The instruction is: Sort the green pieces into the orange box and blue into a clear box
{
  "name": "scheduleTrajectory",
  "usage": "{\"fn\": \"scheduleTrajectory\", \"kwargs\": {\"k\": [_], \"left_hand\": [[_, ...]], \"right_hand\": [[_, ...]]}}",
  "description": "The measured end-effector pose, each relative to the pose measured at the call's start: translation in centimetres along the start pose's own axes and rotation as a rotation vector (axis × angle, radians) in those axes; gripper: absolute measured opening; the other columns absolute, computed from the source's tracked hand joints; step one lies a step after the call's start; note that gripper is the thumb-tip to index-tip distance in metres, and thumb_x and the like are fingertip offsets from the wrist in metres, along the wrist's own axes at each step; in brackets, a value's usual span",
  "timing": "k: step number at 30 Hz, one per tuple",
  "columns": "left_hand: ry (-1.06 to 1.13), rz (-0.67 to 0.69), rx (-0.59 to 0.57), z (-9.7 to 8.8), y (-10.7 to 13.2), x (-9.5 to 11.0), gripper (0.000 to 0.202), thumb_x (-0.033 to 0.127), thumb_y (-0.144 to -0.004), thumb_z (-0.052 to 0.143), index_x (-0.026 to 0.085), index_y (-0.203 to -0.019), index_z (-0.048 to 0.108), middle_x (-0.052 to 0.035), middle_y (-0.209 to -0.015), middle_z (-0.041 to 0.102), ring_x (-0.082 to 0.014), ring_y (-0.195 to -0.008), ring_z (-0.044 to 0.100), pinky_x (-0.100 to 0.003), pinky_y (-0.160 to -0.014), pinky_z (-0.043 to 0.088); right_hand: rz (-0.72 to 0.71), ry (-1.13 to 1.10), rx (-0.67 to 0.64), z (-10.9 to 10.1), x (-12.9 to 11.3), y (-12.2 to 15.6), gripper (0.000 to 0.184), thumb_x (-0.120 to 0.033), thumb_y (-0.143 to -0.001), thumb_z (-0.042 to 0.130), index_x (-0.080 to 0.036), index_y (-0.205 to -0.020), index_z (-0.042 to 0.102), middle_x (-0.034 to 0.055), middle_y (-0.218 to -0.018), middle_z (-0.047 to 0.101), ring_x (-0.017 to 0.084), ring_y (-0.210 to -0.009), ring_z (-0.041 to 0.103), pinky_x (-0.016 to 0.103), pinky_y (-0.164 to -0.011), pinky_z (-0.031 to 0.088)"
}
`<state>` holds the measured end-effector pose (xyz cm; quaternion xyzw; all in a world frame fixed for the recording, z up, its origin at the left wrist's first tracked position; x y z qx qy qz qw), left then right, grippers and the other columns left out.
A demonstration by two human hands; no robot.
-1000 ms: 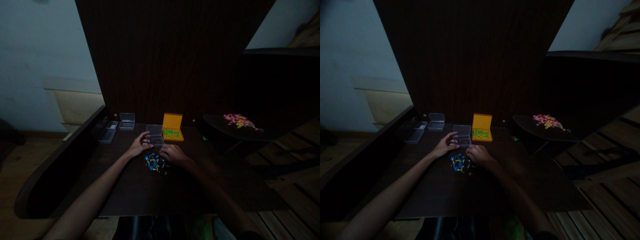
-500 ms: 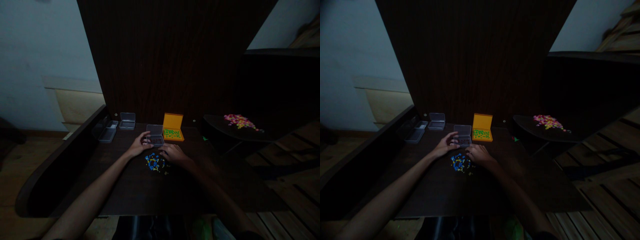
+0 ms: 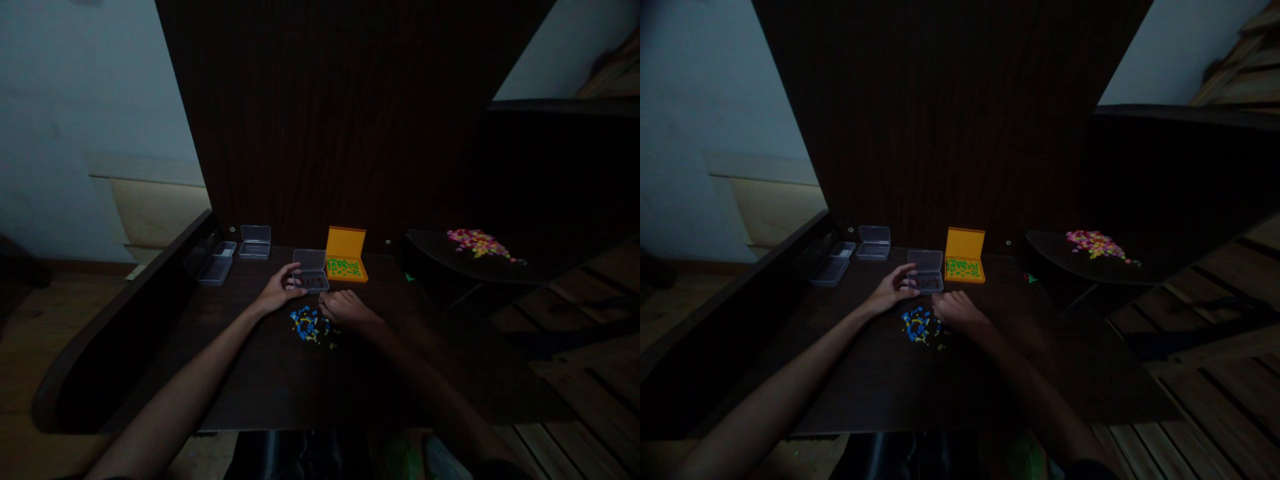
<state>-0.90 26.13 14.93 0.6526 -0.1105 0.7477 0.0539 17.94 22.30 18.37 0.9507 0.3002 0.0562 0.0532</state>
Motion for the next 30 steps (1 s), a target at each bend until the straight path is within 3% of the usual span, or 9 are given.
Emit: {"fn": "scheduleTrajectory", "kwargs": {"k": [6,10,18,24,30], "left_hand": [[0.001,0.021,-0.014,0.0,0.1,-0.1,0.074,0.013,-0.056,0.083,0.021,-0.124,0.054,-0.0089,-0.120,0.054,-0.0120,-0.089,0.057,-0.029,-0.077,0.054],[0.011,0.023,-0.016,0.1,0.2,0.0,0.075,0.013,-0.055,0.083,0.021,-0.124,0.054,-0.0093,-0.120,0.054,-0.0123,-0.089,0.057,-0.030,-0.078,0.054],[0.031,0.006,-0.010,0.2,0.3,0.2,0.076,0.011,-0.054,0.083,0.021,-0.123,0.054,-0.0092,-0.120,0.054,-0.0114,-0.087,0.058,-0.029,-0.077,0.053],[0.039,-0.002,-0.019,0.2,0.3,0.0,0.075,0.011,-0.055,0.082,0.021,-0.124,0.054,-0.0091,-0.120,0.054,-0.0115,-0.088,0.058,-0.029,-0.077,0.054],[0.019,-0.003,-0.011,0.1,0.2,0.0,0.076,0.012,-0.056,0.082,0.021,-0.125,0.053,-0.0097,-0.121,0.054,-0.0120,-0.089,0.058,-0.028,-0.076,0.053]], "right_hand": [[-0.015,-0.147,0.105,-2.8,1.6,0.6,0.025,-0.032,-0.096,0.044,-0.018,-0.111,0.058,0.0083,-0.099,0.068,0.020,-0.089,0.062,0.027,-0.077,0.037],[-0.020,-0.193,0.151,-4.4,2.5,-0.5,0.024,-0.030,-0.095,0.046,-0.018,-0.110,0.059,0.0080,-0.096,0.068,0.019,-0.085,0.061,0.026,-0.074,0.037],[-0.075,-0.199,0.024,-4.4,2.5,-4.6,0.018,-0.025,-0.089,0.054,-0.018,-0.098,0.067,0.0061,-0.091,0.070,0.017,-0.081,0.062,0.023,-0.065,0.035],[-0.096,-0.191,0.005,-4.6,2.5,-5.0,0.018,-0.023,-0.086,0.056,-0.019,-0.094,0.072,0.0061,-0.093,0.072,0.019,-0.086,0.064,0.024,-0.066,0.038],[-0.116,-0.182,0.023,-4.8,2.9,-5.0,0.024,-0.024,-0.085,0.058,-0.023,-0.105,0.072,0.0058,-0.099,0.073,0.021,-0.094,0.065,0.025,-0.074,0.043]]}}
Point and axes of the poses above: each hand's wrist, its own y-axis away from the middle knuckle, its own z-axis out of the palm, x = y × z, the point moved 3 cm from there along -y, towards the middle knuckle
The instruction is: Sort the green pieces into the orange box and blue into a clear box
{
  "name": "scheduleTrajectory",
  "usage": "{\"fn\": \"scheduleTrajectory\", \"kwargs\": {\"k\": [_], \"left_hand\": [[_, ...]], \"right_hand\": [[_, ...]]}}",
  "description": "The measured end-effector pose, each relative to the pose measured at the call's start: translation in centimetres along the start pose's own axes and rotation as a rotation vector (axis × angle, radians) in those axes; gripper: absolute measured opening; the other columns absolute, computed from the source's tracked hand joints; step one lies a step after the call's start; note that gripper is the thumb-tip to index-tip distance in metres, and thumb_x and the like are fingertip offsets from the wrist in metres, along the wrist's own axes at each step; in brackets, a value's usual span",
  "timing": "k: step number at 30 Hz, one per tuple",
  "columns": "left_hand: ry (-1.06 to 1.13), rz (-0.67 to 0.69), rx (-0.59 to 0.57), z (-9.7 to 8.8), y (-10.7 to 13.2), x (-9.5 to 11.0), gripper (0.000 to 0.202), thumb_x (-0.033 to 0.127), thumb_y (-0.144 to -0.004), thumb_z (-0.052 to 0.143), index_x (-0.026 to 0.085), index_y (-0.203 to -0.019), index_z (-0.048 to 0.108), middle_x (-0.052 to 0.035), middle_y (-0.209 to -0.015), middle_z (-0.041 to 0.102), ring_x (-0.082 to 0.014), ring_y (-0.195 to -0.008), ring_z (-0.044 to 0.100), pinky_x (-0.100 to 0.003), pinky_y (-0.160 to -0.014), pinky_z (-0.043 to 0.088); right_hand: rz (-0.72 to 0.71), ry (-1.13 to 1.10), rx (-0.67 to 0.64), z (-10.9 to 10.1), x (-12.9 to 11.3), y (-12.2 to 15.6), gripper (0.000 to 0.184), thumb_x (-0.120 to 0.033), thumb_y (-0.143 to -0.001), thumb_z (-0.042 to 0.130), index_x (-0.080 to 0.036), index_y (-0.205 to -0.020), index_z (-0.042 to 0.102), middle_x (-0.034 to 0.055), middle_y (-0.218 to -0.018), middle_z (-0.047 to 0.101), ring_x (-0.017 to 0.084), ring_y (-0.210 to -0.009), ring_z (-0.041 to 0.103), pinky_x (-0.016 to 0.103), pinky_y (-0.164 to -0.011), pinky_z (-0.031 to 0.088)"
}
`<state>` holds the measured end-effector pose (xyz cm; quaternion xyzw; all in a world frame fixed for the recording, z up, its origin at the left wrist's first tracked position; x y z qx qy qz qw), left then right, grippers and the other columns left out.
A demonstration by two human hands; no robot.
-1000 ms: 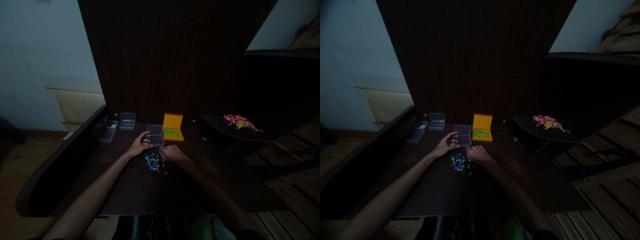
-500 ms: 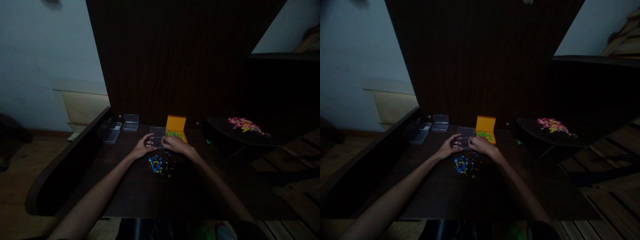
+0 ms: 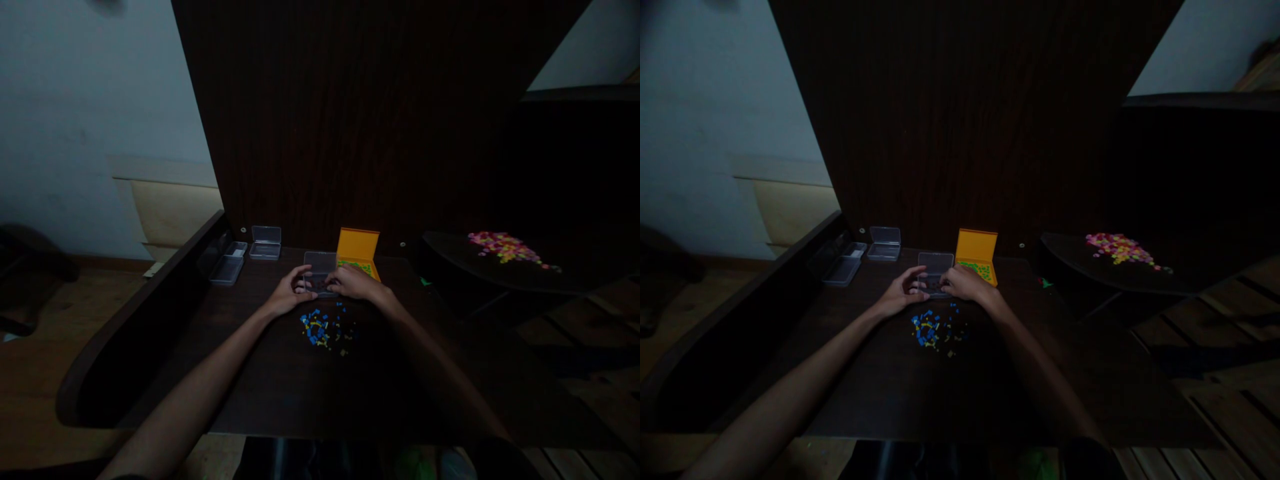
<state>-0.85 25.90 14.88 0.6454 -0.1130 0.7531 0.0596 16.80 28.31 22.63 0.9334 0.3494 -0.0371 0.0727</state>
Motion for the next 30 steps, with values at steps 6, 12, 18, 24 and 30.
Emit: {"fn": "scheduleTrajectory", "kwargs": {"k": [6,12,18,24,30], "left_hand": [[-0.011,0.002,-0.005,-0.06,-0.05,-0.01,0.076,0.012,-0.056,0.083,0.021,-0.125,0.053,-0.0089,-0.119,0.054,-0.0119,-0.089,0.057,-0.028,-0.076,0.053],[-0.011,0.015,0.000,-0.10,-0.16,-0.24,0.077,0.013,-0.055,0.083,0.021,-0.125,0.053,-0.0083,-0.118,0.054,-0.0120,-0.089,0.057,-0.027,-0.075,0.052],[-0.010,0.012,0.003,-0.13,-0.12,-0.22,0.076,0.013,-0.055,0.083,0.021,-0.125,0.053,-0.0080,-0.119,0.054,-0.0116,-0.089,0.058,-0.026,-0.075,0.052],[-0.006,0.022,-0.003,-0.03,-0.16,-0.22,0.076,0.014,-0.055,0.083,0.022,-0.125,0.053,-0.0087,-0.118,0.054,-0.0123,-0.090,0.057,-0.027,-0.075,0.052],[-0.010,0.008,-0.004,-0.03,-0.18,-0.23,0.077,0.014,-0.055,0.082,0.021,-0.125,0.052,-0.0085,-0.119,0.054,-0.0121,-0.090,0.057,-0.027,-0.076,0.052]], "right_hand": [[-0.019,0.008,0.005,0.16,0.39,-0.03,0.027,-0.020,-0.085,0.056,-0.023,-0.107,0.072,0.0054,-0.101,0.073,0.020,-0.094,0.066,0.025,-0.077,0.044],[-0.048,0.011,0.007,0.35,0.26,-0.11,0.033,-0.016,-0.085,0.052,-0.024,-0.110,0.071,0.0046,-0.102,0.074,0.019,-0.093,0.066,0.025,-0.076,0.044],[-0.031,0.008,0.027,0.26,0.75,-0.08,0.029,-0.018,-0.085,0.052,-0.022,-0.106,0.072,0.0060,-0.099,0.073,0.020,-0.090,0.065,0.025,-0.071,0.042],[-0.028,0.003,0.026,0.51,0.51,-0.09,0.029,-0.015,-0.085,0.052,-0.022,-0.105,0.071,0.0060,-0.098,0.073,0.019,-0.089,0.065,0.024,-0.072,0.042],[-0.009,0.007,0.046,-0.12,0.50,0.25,0.030,-0.018,-0.086,0.052,-0.023,-0.110,0.069,0.0052,-0.098,0.072,0.018,-0.088,0.064,0.024,-0.070,0.039]]}}
Point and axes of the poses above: each hand's wrist, its own y-axis away from the middle knuckle, its own z-axis out of the palm, x = y × z, the point moved 3 cm from there along -y, towards the middle knuckle
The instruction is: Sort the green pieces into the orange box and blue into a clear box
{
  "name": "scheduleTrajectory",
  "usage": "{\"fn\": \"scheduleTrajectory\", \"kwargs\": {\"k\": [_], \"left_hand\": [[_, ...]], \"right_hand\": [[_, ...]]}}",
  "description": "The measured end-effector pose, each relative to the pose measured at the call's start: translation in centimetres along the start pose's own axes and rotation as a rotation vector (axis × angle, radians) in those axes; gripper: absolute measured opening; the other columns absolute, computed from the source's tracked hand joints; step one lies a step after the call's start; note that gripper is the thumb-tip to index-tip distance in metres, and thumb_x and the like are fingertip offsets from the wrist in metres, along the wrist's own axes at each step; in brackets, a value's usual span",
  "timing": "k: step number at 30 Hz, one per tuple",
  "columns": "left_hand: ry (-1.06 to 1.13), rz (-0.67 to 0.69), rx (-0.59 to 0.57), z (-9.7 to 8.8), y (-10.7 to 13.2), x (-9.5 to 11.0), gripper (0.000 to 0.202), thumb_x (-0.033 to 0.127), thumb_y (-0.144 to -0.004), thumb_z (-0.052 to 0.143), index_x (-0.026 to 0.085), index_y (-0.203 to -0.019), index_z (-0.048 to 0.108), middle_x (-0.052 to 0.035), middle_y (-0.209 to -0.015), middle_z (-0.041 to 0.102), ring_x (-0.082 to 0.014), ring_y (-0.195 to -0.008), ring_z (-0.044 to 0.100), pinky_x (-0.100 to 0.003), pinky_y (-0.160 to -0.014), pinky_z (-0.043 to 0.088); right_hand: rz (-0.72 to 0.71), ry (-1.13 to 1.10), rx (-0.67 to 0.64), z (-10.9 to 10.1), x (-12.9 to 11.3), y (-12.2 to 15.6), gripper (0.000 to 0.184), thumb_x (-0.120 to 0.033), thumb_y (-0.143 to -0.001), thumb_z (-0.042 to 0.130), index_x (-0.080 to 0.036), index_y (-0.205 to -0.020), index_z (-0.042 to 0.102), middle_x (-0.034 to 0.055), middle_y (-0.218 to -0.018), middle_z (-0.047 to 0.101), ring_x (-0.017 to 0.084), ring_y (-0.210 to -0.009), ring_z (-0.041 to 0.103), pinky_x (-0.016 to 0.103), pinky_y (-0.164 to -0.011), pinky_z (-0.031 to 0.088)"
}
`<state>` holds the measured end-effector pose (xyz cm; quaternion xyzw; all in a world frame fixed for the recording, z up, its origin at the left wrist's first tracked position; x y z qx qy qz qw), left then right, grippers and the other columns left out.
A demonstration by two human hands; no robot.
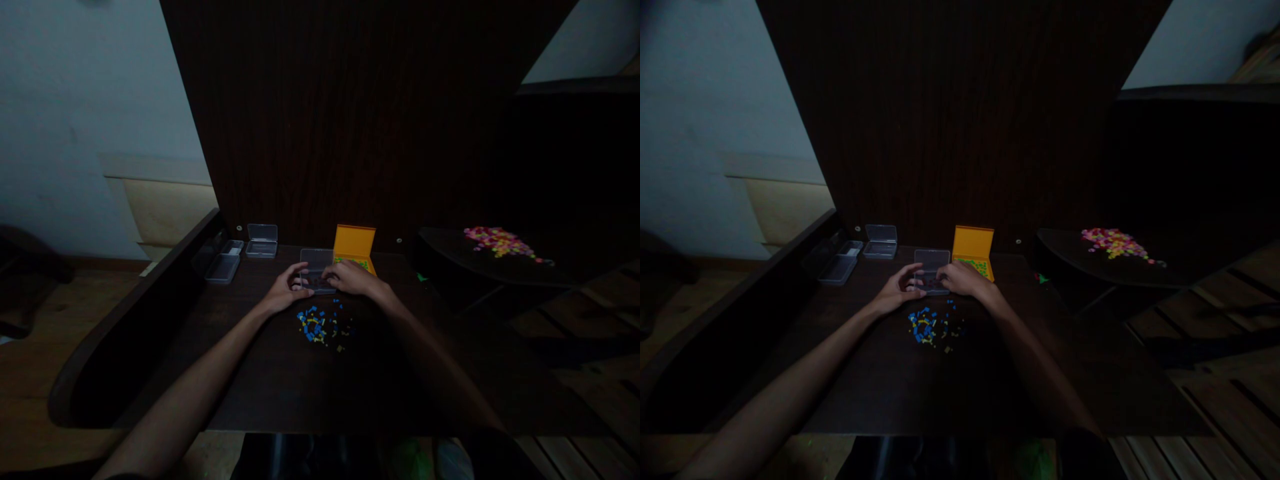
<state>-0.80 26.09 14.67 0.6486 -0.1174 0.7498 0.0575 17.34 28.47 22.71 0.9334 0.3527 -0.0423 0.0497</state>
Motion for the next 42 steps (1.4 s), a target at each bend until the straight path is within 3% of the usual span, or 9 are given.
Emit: {"fn": "scheduleTrajectory", "kwargs": {"k": [6,11,15,20,24,32,42], "left_hand": [[-0.002,0.007,-0.005,0.0,0.0,0.0,0.076,0.015,-0.055,0.083,0.021,-0.124,0.053,-0.0089,-0.119,0.053,-0.0123,-0.089,0.057,-0.029,-0.076,0.052],[-0.014,0.022,-0.003,-0.1,0.0,0.2,0.075,0.016,-0.055,0.083,0.021,-0.123,0.053,-0.0085,-0.118,0.053,-0.0122,-0.089,0.056,-0.028,-0.076,0.052],[-0.015,0.014,0.003,0.0,0.0,0.3,0.075,0.016,-0.055,0.083,0.021,-0.123,0.053,-0.0084,-0.118,0.053,-0.0117,-0.089,0.056,-0.027,-0.076,0.052],[-0.025,0.011,0.020,0.0,0.1,0.4,0.075,0.015,-0.055,0.083,0.021,-0.123,0.054,-0.0089,-0.119,0.054,-0.0124,-0.090,0.057,-0.027,-0.075,0.052],[-0.044,0.015,0.016,-0.1,0.2,0.4,0.074,0.016,-0.056,0.083,0.021,-0.124,0.053,-0.0086,-0.118,0.055,-0.0120,-0.089,0.057,-0.028,-0.077,0.052],[-0.017,-0.015,0.031,-0.1,0.2,0.5,0.075,0.016,-0.055,0.083,0.020,-0.123,0.053,-0.0081,-0.118,0.055,-0.0118,-0.089,0.057,-0.028,-0.078,0.051],[-0.002,-0.028,0.037,0.0,0.5,1.0,0.073,0.015,-0.055,0.083,0.021,-0.122,0.055,-0.0082,-0.119,0.056,-0.0126,-0.089,0.057,-0.029,-0.079,0.052]], "right_hand": [[-0.022,-0.090,0.076,-2.1,-0.3,2.0,0.023,-0.021,-0.086,0.054,-0.019,-0.101,0.072,0.0025,-0.080,0.069,0.013,-0.069,0.058,0.022,-0.061,0.033],[-0.047,-0.184,-0.046,-1.0,-0.6,4.4,0.019,-0.019,-0.082,0.059,-0.020,-0.095,0.073,-0.0011,-0.070,0.065,0.010,-0.060,0.053,0.020,-0.059,0.033],[-0.047,-0.201,-0.127,1.2,-0.3,5.6,0.024,-0.022,-0.083,0.059,-0.021,-0.102,0.072,0.0001,-0.075,0.069,0.011,-0.062,0.056,0.021,-0.061,0.036],[-0.065,-0.189,-0.108,2.9,-0.1,5.6,0.026,-0.026,-0.086,0.056,-0.022,-0.106,0.072,0.0011,-0.082,0.072,0.014,-0.069,0.062,0.022,-0.064,0.038],[-0.066,-0.185,-0.108,3.0,-0.3,5.4,0.026,-0.024,-0.086,0.056,-0.023,-0.106,0.072,0.0026,-0.095,0.074,0.016,-0.081,0.065,0.023,-0.070,0.040],[0.009,-0.193,-0.121,2.8,0.2,6.1,0.028,-0.029,-0.083,0.061,-0.023,-0.108,0.071,0.0022,-0.082,0.071,0.015,-0.072,0.061,0.023,-0.067,0.039],[0.073,-0.167,-0.104,3.2,-0.3,6.0,0.021,-0.024,-0.084,0.057,-0.024,-0.098,0.073,0.0027,-0.095,0.072,0.018,-0.088,0.063,0.025,-0.074,0.041]]}}
Point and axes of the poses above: each hand's wrist, its own y-axis away from the middle knuckle, its own z-axis out of the palm, x = y × z, the point moved 3 cm from there along -y, towards the middle knuckle
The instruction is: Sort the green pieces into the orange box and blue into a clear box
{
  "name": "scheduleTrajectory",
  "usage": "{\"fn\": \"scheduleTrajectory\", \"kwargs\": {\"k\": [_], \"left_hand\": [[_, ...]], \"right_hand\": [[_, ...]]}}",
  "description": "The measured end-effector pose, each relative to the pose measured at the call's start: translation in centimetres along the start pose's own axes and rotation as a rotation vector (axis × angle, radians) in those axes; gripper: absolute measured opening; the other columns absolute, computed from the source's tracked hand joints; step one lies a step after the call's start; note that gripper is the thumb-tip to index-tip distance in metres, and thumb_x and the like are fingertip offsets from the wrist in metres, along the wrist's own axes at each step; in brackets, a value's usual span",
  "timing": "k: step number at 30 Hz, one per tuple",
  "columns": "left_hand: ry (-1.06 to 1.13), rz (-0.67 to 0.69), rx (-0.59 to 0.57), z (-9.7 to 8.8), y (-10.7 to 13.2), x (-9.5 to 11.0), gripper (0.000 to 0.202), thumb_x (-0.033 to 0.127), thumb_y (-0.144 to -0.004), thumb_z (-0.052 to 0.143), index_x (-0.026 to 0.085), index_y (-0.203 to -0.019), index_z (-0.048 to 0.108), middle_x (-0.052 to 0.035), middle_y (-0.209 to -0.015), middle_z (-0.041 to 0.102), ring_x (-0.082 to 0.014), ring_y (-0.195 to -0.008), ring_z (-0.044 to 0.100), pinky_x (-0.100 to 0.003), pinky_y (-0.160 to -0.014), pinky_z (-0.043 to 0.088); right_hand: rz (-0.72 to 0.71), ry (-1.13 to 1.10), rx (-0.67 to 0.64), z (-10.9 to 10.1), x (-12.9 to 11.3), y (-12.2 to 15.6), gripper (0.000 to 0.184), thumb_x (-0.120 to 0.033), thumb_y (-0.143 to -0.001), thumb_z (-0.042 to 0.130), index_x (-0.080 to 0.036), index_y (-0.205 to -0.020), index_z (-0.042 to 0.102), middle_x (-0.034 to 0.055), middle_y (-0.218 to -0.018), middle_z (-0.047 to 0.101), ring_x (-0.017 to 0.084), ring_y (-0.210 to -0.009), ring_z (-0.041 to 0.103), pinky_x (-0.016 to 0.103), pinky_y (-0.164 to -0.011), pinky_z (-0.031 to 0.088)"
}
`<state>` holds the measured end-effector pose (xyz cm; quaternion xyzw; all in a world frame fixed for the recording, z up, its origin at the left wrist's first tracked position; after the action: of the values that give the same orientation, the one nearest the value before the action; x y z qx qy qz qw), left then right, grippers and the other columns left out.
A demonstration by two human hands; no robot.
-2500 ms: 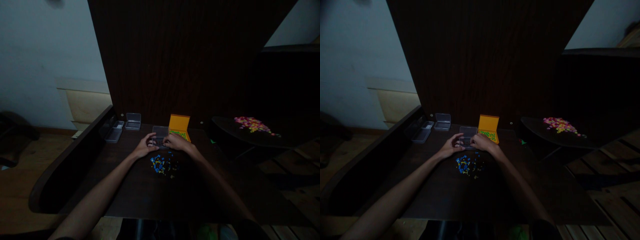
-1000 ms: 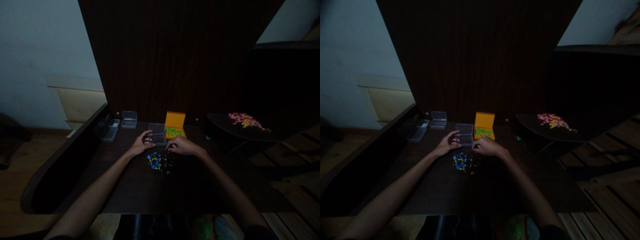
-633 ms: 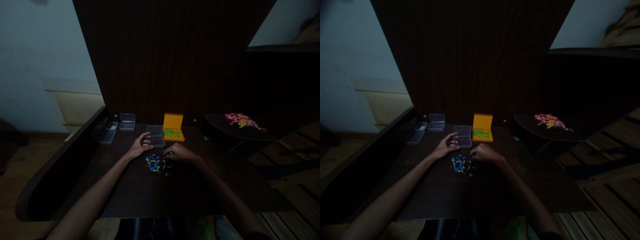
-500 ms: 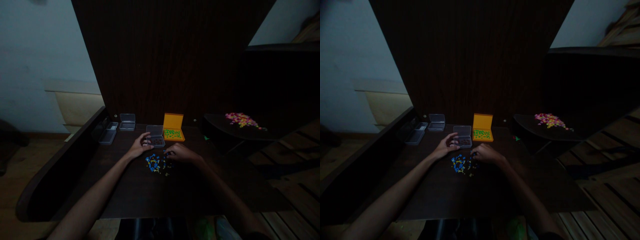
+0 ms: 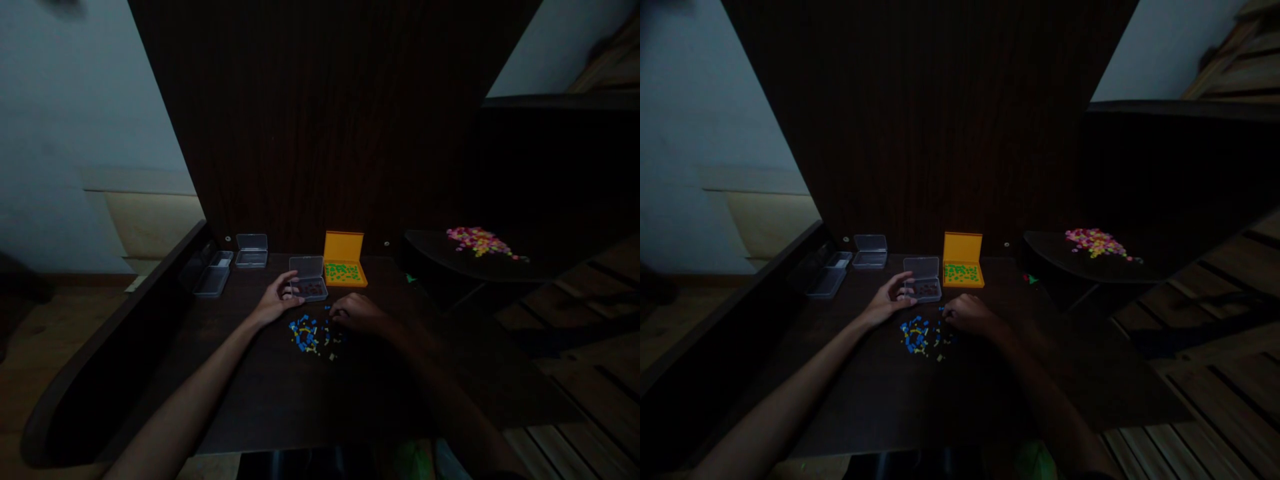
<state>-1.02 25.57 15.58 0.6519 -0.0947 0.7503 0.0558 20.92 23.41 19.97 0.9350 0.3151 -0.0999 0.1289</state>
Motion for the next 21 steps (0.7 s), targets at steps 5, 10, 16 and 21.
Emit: {"fn": "scheduleTrajectory", "kwargs": {"k": [5,10,16,21], "left_hand": [[0.009,-0.001,0.004,-0.2,0.0,-0.3,0.072,0.015,-0.055,0.083,0.021,-0.122,0.056,-0.0083,-0.119,0.056,-0.0124,-0.089,0.057,-0.029,-0.080,0.051],[0.013,-0.002,0.002,-0.2,0.0,-0.5,0.073,0.016,-0.056,0.083,0.022,-0.123,0.055,-0.0080,-0.119,0.056,-0.0120,-0.089,0.057,-0.028,-0.079,0.051],[0.019,0.001,0.007,-0.3,-0.1,-0.6,0.073,0.016,-0.056,0.084,0.021,-0.123,0.055,-0.0088,-0.120,0.055,-0.0125,-0.090,0.058,-0.028,-0.078,0.053],[0.022,-0.013,0.004,-0.2,-0.1,-0.8,0.073,0.017,-0.056,0.084,0.022,-0.123,0.055,-0.0082,-0.119,0.055,-0.0127,-0.091,0.058,-0.027,-0.077,0.053]], "right_hand": [[-0.035,-0.009,0.063,0.9,0.5,-0.1,0.020,-0.021,-0.085,0.055,-0.023,-0.097,0.071,0.0028,-0.094,0.071,0.017,-0.088,0.062,0.026,-0.074,0.040],[-0.101,-0.058,0.168,1.5,0.7,0.3,0.020,-0.021,-0.085,0.058,-0.022,-0.102,0.069,0.0040,-0.096,0.067,0.016,-0.087,0.060,0.027,-0.076,0.041],[-0.152,-0.108,0.180,1.5,0.1,0.3,0.023,-0.015,-0.086,0.058,-0.022,-0.103,0.070,0.0050,-0.099,0.065,0.016,-0.089,0.061,0.026,-0.075,0.043],[-0.163,-0.081,0.166,1.7,-0.1,0.1,0.024,-0.013,-0.085,0.056,-0.023,-0.102,0.071,0.0045,-0.097,0.066,0.015,-0.085,0.062,0.024,-0.071,0.043]]}}
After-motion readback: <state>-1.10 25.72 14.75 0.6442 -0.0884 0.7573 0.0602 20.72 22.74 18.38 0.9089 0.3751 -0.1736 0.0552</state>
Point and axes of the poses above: each hand's wrist, its own y-axis away from the middle knuckle, its own z-axis out of the palm, x = y × z, the point moved 3 cm from there along -y, towards the middle knuckle
